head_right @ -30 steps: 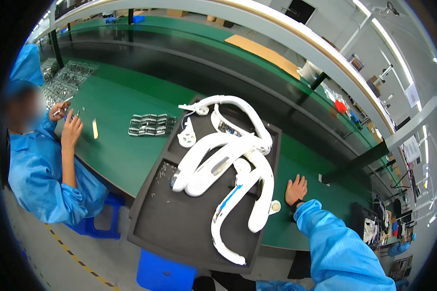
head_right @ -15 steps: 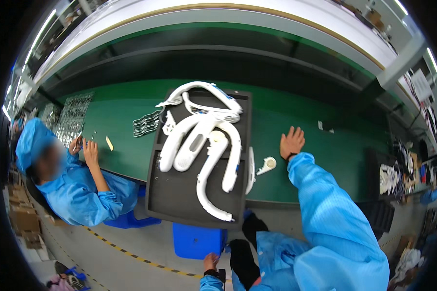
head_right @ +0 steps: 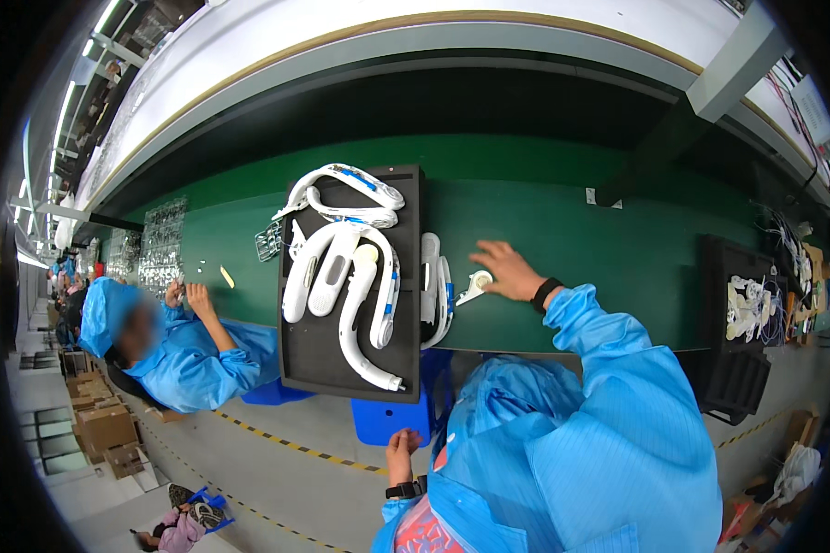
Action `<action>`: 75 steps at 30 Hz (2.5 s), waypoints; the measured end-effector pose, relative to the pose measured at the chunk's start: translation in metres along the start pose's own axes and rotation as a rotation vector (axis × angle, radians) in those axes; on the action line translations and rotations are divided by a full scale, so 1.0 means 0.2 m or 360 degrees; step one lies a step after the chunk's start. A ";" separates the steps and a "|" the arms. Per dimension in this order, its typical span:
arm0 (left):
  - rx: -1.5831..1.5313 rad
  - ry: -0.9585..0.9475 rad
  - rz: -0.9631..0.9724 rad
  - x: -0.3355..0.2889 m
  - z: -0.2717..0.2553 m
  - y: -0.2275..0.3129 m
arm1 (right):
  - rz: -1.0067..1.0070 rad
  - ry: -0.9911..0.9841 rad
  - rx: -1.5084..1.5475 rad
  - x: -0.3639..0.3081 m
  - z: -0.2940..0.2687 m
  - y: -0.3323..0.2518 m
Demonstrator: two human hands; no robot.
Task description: The recorder carries a stool to a workstation and then assembles small white plastic components onto a metal wire frame.
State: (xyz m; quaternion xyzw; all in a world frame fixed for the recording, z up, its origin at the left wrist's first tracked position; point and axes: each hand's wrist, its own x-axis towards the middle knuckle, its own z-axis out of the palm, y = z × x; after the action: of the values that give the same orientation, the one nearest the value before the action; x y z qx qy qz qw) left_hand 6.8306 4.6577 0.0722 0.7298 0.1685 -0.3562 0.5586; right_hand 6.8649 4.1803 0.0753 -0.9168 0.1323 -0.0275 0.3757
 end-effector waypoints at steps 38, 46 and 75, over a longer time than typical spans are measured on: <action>0.0825 0.0280 0.0490 0.10 0.32 0.16 | -0.1511 -0.0470 -0.0937 0.36 0.22 -0.27; 0.0761 0.0322 0.0457 0.05 0.34 0.15 | -0.1443 -0.0578 -0.0936 0.28 0.24 -0.26; 0.0542 0.0543 0.0404 0.02 0.32 0.15 | -0.1229 -0.1195 -0.0595 0.18 0.05 -0.24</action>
State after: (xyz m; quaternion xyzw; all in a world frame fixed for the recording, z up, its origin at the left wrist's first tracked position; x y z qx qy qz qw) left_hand 6.8320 4.5884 0.0831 0.8781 0.1050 -0.1784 0.4314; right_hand 6.9117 4.2111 0.0995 -0.8964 -0.3524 0.1889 0.1911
